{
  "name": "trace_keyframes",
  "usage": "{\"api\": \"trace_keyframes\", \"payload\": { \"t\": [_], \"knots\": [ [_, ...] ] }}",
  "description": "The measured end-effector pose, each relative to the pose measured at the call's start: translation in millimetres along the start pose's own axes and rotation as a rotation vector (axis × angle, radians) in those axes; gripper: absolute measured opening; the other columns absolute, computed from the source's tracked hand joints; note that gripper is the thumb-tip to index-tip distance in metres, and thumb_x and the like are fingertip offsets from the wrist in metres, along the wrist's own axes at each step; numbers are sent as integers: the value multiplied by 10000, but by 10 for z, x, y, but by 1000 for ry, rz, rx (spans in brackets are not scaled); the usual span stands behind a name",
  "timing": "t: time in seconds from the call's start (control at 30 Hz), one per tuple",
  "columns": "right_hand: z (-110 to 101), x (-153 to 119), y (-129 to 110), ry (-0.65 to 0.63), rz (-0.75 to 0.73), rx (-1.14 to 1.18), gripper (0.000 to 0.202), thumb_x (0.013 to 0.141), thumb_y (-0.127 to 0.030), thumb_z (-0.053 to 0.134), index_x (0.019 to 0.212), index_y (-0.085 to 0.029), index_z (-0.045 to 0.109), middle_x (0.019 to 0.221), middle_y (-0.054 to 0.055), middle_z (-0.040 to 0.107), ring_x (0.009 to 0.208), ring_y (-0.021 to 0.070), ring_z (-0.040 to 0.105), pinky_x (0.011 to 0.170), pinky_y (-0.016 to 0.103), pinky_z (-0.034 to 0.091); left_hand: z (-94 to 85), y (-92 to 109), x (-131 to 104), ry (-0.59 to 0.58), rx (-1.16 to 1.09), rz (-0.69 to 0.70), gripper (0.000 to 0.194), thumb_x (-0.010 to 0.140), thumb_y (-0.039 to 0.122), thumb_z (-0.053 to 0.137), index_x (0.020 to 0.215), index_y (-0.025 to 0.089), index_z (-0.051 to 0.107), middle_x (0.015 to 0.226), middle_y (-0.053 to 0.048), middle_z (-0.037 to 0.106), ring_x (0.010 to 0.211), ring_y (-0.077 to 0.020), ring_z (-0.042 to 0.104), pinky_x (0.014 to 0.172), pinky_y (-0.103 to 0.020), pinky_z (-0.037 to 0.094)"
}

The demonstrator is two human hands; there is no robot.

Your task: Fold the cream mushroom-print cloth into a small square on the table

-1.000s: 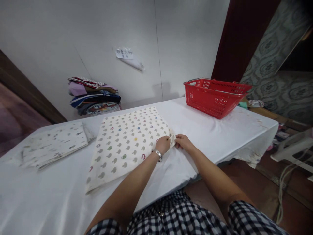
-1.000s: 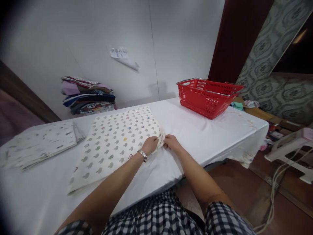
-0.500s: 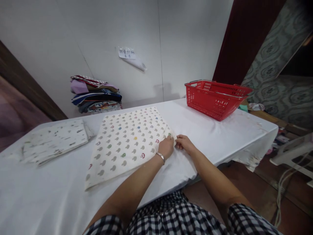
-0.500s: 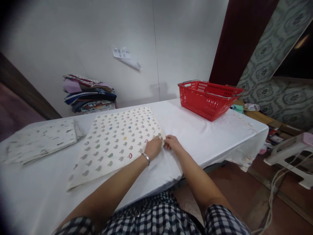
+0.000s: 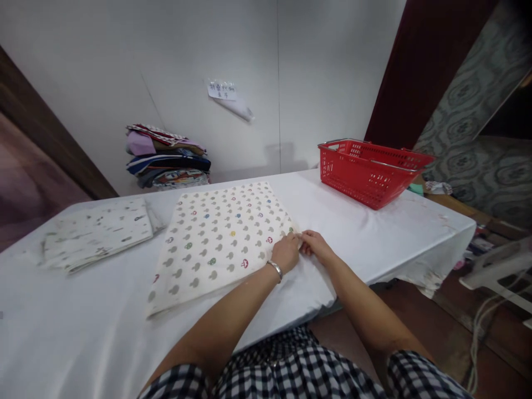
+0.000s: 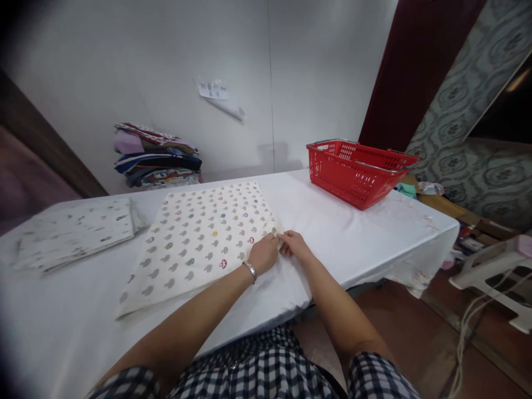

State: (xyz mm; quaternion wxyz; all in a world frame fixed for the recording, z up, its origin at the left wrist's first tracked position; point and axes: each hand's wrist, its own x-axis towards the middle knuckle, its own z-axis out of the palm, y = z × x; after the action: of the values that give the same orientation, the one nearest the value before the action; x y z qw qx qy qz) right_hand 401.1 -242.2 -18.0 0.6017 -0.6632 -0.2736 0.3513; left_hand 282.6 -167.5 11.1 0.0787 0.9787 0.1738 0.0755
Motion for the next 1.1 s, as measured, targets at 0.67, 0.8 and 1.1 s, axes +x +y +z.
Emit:
{"api": "trace_keyframes", "payload": {
  "t": [0.67, 0.8, 1.1],
  "knots": [
    [-107, -37, -8, 141, 78, -231, 612, 693, -223, 543, 1287, -152, 420, 482, -49, 536, 351, 95, 423, 329, 186, 267, -201, -916, -1055, -12, 175, -8, 459, 826, 31, 344, 1230, 200, 481, 1268, -88, 528, 1202, -213, 438, 956, -398, 372],
    [-125, -115, -68, 69, 0, -420, 587, 717, -218, 514, 1300, -212, 453, 482, -66, 516, 363, 89, 423, 367, 191, 295, -209, -1111, -1343, -36, 156, -35, 615, 758, -38, 354, 1306, 226, 442, 1381, -59, 436, 1298, -201, 350, 1045, -403, 308],
    [-312, -134, 65, -10, -115, -794, 396, 751, -329, 420, 998, -194, 699, 738, 49, 692, 672, 209, 627, 598, 302, 477, -435, -1608, -2017, -7, 248, -270, 644, 737, -66, 288, 1283, 213, 485, 1365, -28, 454, 1292, -193, 367, 1052, -408, 336]
  ]
}}
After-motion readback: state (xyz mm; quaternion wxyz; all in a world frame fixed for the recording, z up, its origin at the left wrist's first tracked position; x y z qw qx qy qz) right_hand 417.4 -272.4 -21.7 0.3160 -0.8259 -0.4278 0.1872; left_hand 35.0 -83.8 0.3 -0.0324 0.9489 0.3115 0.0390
